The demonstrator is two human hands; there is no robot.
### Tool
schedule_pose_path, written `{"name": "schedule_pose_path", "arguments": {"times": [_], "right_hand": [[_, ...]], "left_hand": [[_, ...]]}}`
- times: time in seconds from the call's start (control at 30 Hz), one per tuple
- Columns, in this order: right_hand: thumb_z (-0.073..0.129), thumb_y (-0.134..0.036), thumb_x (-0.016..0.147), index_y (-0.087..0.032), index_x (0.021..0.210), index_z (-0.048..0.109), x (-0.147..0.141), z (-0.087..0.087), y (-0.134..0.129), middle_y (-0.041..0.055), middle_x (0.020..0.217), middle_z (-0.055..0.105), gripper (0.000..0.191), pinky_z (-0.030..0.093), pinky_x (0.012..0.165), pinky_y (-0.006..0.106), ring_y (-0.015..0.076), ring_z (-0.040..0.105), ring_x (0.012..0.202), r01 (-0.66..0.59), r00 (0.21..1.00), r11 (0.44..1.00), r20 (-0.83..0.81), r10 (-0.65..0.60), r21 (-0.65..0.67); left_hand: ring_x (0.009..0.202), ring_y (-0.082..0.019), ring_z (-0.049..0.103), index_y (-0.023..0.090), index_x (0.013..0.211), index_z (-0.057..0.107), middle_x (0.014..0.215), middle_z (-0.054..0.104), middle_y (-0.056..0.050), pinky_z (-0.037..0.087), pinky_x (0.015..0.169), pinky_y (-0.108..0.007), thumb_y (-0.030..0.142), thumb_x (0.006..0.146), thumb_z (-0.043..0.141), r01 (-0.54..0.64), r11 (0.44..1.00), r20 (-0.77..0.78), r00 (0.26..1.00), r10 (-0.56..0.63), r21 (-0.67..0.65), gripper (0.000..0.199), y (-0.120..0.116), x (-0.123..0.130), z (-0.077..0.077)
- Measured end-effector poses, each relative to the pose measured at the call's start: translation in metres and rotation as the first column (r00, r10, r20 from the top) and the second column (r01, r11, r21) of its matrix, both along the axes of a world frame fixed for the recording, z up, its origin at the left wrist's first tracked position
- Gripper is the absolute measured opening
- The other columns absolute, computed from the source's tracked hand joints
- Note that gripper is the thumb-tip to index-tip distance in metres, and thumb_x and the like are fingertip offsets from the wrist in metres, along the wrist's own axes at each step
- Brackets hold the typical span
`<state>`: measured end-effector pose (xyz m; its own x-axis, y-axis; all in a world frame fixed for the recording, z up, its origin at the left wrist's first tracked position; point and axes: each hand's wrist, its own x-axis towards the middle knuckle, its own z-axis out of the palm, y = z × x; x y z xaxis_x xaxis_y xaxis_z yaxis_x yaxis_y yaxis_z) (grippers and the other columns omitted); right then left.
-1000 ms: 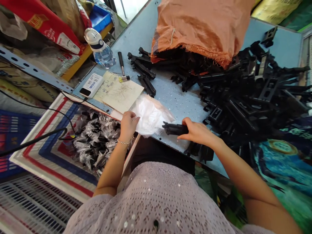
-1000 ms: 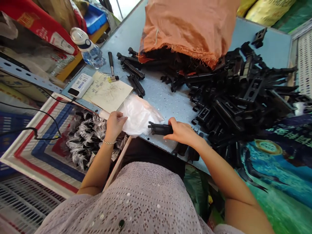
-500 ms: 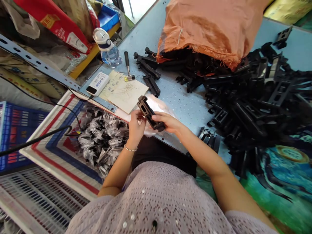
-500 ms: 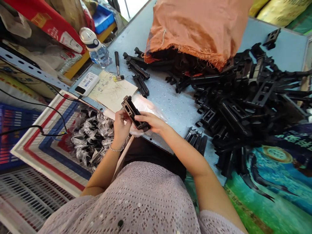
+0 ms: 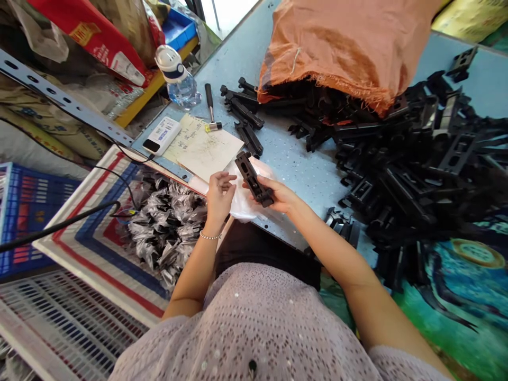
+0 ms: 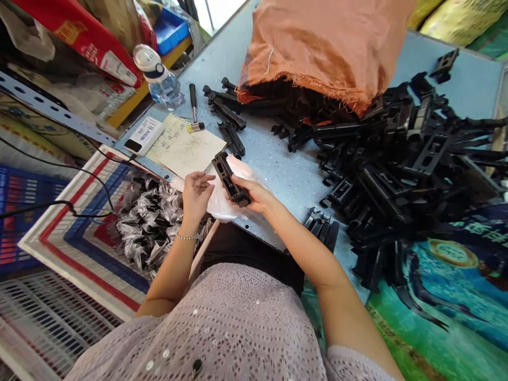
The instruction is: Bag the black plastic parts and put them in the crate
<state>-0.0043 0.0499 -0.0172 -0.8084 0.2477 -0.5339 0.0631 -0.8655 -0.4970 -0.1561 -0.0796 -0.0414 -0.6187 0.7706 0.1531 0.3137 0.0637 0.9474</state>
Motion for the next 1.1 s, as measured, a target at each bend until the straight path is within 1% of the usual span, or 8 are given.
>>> {"name": "schedule_pose_path", "arguments": {"times": [0.07, 0.17, 0.27, 0.43, 0.6, 0.8, 0.93, 1.1], "right_hand": [[0.054, -0.030, 0.101, -0.014, 0.118, 0.065, 0.000, 0.004, 0.003, 0.0088, 0.096, 0.078, 0.026, 0.059, 0.050, 0.024, 0.0155, 0.071, 0.060, 0.008, 1.000, 1.000, 0.012, -0.008, -0.003], [0.051, -0.031, 0.101, -0.015, 0.115, 0.064, 0.000, 0.008, 0.008, 0.0084, 0.097, 0.078, 0.025, 0.062, 0.053, 0.029, 0.0175, 0.073, 0.062, 0.020, 1.000, 1.000, 0.018, -0.020, -0.016], [0.052, -0.024, 0.097, -0.019, 0.115, 0.061, 0.003, 0.007, 0.013, 0.0066, 0.098, 0.078, 0.021, 0.067, 0.067, 0.039, 0.0206, 0.075, 0.075, -0.005, 1.000, 1.000, -0.005, 0.004, -0.011], [0.051, -0.017, 0.093, -0.019, 0.116, 0.060, 0.019, 0.007, 0.021, 0.0051, 0.091, 0.077, 0.025, 0.066, 0.062, 0.032, 0.0182, 0.074, 0.075, 0.076, 0.997, 0.992, -0.010, -0.076, 0.102], [0.052, -0.016, 0.091, -0.016, 0.111, 0.062, 0.037, 0.011, 0.027, 0.0067, 0.091, 0.076, 0.023, 0.064, 0.057, 0.029, 0.0185, 0.074, 0.072, 0.144, 0.988, 0.977, 0.040, -0.152, 0.159], [0.057, -0.016, 0.088, -0.021, 0.118, 0.062, 0.040, 0.010, 0.022, 0.0039, 0.092, 0.077, 0.031, 0.064, 0.054, 0.028, 0.0201, 0.075, 0.075, 0.044, 0.999, 0.984, 0.020, -0.048, 0.172], [0.056, -0.018, 0.090, -0.018, 0.115, 0.062, 0.022, 0.010, 0.018, 0.0054, 0.091, 0.077, 0.026, 0.063, 0.053, 0.028, 0.0213, 0.076, 0.075, -0.052, 0.996, 0.992, -0.061, 0.059, 0.116], [0.050, -0.014, 0.092, -0.012, 0.101, 0.062, -0.004, 0.001, 0.015, 0.0085, 0.083, 0.076, 0.015, 0.061, 0.050, 0.027, 0.0206, 0.074, 0.070, -0.078, 0.997, 0.996, -0.001, 0.078, 0.054]], "left_hand": [[0.084, -0.015, 0.067, 0.024, 0.122, 0.045, 0.113, 0.069, -0.008, 0.053, 0.082, -0.032, 0.029, 0.089, 0.062, 0.001, 0.999, -0.028, 1.000, 0.000, 0.037, 0.037, 0.001, -0.001, 0.001], [0.102, -0.028, 0.064, 0.019, 0.117, 0.057, 0.120, 0.064, -0.017, 0.050, 0.091, -0.046, 0.038, 0.091, 0.064, -0.210, 0.961, -0.381, 0.916, 0.129, -0.179, 0.033, -0.006, 0.004, -0.001], [0.123, -0.044, 0.052, 0.017, 0.119, 0.066, 0.137, 0.056, -0.024, 0.042, 0.097, -0.061, 0.043, 0.089, 0.068, -0.283, 0.873, -0.653, 0.755, -0.052, -0.397, 0.040, -0.011, 0.025, -0.006], [0.122, -0.031, 0.056, 0.022, 0.128, 0.064, 0.134, 0.062, -0.016, 0.043, 0.103, -0.050, 0.033, 0.098, 0.056, 0.251, 0.887, -0.579, 0.683, -0.445, -0.387, 0.033, -0.013, 0.056, -0.013], [0.112, -0.034, 0.059, 0.011, 0.116, 0.067, 0.121, 0.063, -0.022, 0.047, 0.095, -0.049, 0.038, 0.092, 0.064, -0.079, 0.939, -0.542, 0.831, -0.123, -0.334, 0.036, -0.004, 0.044, -0.017], [0.084, -0.020, 0.062, 0.017, 0.076, 0.071, 0.086, 0.067, -0.006, 0.050, 0.081, -0.034, 0.026, 0.078, 0.074, -0.024, 0.988, 0.009, 1.000, 0.025, -0.154, 0.009, 0.018, 0.008, -0.024], [0.064, -0.012, 0.056, 0.016, 0.070, 0.068, 0.069, 0.064, -0.001, 0.045, 0.064, -0.025, 0.035, 0.069, 0.081, 0.025, 0.998, 0.465, 0.885, 0.002, -0.052, 0.024, 0.021, -0.004, -0.018], [0.056, -0.008, 0.052, 0.018, 0.065, 0.055, 0.064, 0.060, 0.003, 0.043, 0.059, -0.022, 0.025, 0.058, 0.085, -0.069, 0.997, 0.605, 0.795, 0.044, 0.018, 0.031, 0.017, -0.012, -0.014]]}}
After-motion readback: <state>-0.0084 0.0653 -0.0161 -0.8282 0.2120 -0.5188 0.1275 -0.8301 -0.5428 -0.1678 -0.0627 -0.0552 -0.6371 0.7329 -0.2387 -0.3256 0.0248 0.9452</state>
